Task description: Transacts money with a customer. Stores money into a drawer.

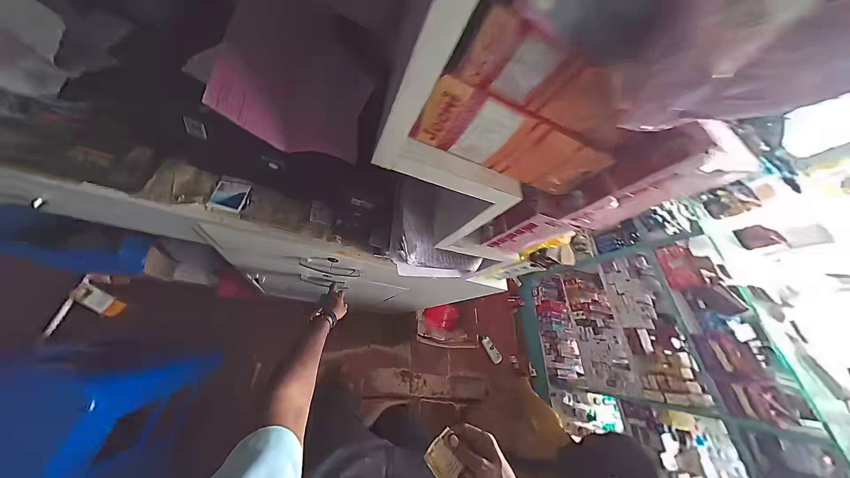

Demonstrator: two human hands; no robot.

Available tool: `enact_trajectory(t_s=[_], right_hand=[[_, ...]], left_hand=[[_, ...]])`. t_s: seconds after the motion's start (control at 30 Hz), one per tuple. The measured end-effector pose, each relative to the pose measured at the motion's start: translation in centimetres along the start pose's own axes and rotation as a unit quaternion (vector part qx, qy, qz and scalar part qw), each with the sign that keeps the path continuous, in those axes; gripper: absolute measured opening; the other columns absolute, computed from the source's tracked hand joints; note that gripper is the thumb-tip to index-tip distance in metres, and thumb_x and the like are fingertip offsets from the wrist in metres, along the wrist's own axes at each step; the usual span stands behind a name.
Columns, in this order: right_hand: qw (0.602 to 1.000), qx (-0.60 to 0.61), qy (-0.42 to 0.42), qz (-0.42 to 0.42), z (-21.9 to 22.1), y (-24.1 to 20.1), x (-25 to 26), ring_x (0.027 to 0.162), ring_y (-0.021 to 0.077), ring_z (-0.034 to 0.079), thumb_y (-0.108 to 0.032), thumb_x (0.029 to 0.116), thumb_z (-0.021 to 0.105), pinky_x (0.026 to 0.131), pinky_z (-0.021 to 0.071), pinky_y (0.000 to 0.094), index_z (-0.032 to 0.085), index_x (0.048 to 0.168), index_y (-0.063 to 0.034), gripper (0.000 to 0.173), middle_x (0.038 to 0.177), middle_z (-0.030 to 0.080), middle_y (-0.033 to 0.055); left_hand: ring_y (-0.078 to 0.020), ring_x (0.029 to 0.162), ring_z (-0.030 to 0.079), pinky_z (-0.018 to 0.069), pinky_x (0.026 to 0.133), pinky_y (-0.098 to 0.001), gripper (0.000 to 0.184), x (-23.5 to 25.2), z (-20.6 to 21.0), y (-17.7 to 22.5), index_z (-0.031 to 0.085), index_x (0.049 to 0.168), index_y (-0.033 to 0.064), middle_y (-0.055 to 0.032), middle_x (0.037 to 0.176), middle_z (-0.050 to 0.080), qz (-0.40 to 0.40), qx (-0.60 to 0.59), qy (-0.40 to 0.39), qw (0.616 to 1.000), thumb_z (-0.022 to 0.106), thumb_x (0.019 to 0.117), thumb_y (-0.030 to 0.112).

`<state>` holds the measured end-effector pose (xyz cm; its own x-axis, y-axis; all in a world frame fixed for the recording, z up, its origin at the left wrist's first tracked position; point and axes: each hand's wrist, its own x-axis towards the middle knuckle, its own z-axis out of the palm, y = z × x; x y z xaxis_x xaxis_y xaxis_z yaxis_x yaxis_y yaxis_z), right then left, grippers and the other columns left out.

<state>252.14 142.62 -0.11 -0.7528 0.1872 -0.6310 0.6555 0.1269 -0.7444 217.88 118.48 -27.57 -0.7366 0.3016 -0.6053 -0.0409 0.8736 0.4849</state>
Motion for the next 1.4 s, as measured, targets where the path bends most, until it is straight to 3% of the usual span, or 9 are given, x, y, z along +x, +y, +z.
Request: enact_trajectory(t_s=[0.23,0.37,0.53,0.63,0.7,0.83,1.0,1.23,1.4], right_hand=[[0.988,-0.093,-0.119,-0.026,-2.9,-8.8,10.9,0.089,0.0136,0.069,-0.017,0.0977,0.066,0.083,0.0595,0.0349,0.071,0.112,-0.003,0.021,0.098,0.073,0.0056],[0.957,-0.215,-0.182,-0.074,-1.3,-12.8,17.3,0.074,0.0066,0.063,-0.016,0.0962,0.067,0.069,0.0541,0.0274,0.074,0.104,-0.0025,0.017,0.087,0.071,0.0022],[0.938,-0.215,-0.266,-0.052,0.7,-11.6,22.7,0.064,0.0054,0.057,-0.015,0.0994,0.062,0.06,0.0488,0.025,0.075,0.109,-0.0044,0.02,0.084,0.069,0.0005],[0.932,-0.195,-0.306,-0.005,1.5,-10.0,24.2,0.066,0.0052,0.059,-0.015,0.1014,0.061,0.059,0.0496,0.0236,0.074,0.111,-0.0026,0.02,0.086,0.07,0.0009],[0.932,-0.176,-0.315,0.023,2.2,-8.6,25.0,0.059,0.0048,0.053,-0.013,0.1017,0.06,0.054,0.0453,0.0225,0.073,0.107,-0.0009,0.018,0.077,0.065,-0.0004],[0.93,-0.167,-0.324,0.047,4.0,-6.1,27.4,0.059,0.0067,0.054,-0.01,0.1014,0.059,0.053,0.0455,0.0228,0.072,0.107,0.0027,0.019,0.077,0.066,0.0023],[0.902,-0.283,-0.326,-0.015,6.5,-4.6,30.0,0.066,0.0082,0.058,-0.009,0.1016,0.058,0.059,0.0491,0.0264,0.064,0.134,0.0004,0.034,0.097,0.072,0.0088],[0.93,-0.261,-0.257,-0.026,12.2,-4.3,32.6,0.064,0.011,0.056,-0.009,0.0981,0.066,0.059,0.0492,0.0285,0.067,0.12,0.0027,0.025,0.089,0.068,0.0095],[0.967,-0.148,-0.205,-0.035,16.8,-5.1,34.8,0.059,0.0104,0.052,-0.013,0.1,0.064,0.054,0.0477,0.0278,0.063,0.123,-0.0044,0.025,0.091,0.065,0.0061]], left_hand=[[-0.039,0.153,0.026,0.0234,0.124,-0.0507,0.053,-4.6,1.4,1.6,0.052,0.139,-0.0108,-0.0284,0.159,0.036,-0.073,-0.065,-0.052,0.994,0.063,0.0963,0.019],[-0.0355,0.145,0.042,0.0303,0.121,-0.0481,0.036,-9.8,7.1,0.2,0.061,0.13,-0.0061,-0.0245,0.151,0.048,-0.126,-0.185,0.057,0.973,0.055,0.1003,0.014],[-0.032,0.137,0.053,0.0413,0.116,-0.0441,0.053,-17.6,13.3,6.2,0.04,0.15,-0.0071,-0.0263,0.148,0.051,-0.265,-0.443,0.353,0.781,0.036,0.1108,0.028],[-0.0309,0.142,0.048,0.0409,0.118,-0.0458,0.086,-19.0,16.0,10.5,0.019,0.161,-0.0015,-0.0254,0.155,0.043,-0.333,-0.504,0.372,0.705,0.064,0.0999,0.038],[-0.0324,0.149,0.038,0.0325,0.123,-0.0454,0.099,-19.1,19.1,11.6,0.012,0.16,-0.0059,-0.0278,0.16,0.033,-0.369,-0.508,0.335,0.702,0.072,0.0944,0.037],[-0.0417,0.139,0.048,0.0375,0.118,-0.0528,0.068,-20.8,22.4,11.7,0.034,0.151,-0.012,-0.0331,0.147,0.048,-0.454,-0.493,0.296,0.68,0.056,0.105,0.033],[-0.0432,0.135,0.052,0.0388,0.115,-0.0546,0.063,-23.4,25.5,11.0,0.036,0.15,-0.0122,-0.0342,0.142,0.052,-0.502,-0.477,0.317,0.648,0.05,0.107,0.031],[-0.0445,0.132,0.055,0.0399,0.113,-0.0565,0.06,-26.6,25.7,10.3,0.046,0.143,-0.0139,-0.0347,0.137,0.057,-0.524,-0.474,0.268,0.655,0.048,0.1079,0.034],[-0.0436,0.13,0.056,0.0427,0.111,-0.0579,0.07,-26.9,25.3,10.1,0.031,0.153,-0.0104,-0.032,0.14,0.055,-0.533,-0.441,0.275,0.668,0.054,0.1046,0.034]])
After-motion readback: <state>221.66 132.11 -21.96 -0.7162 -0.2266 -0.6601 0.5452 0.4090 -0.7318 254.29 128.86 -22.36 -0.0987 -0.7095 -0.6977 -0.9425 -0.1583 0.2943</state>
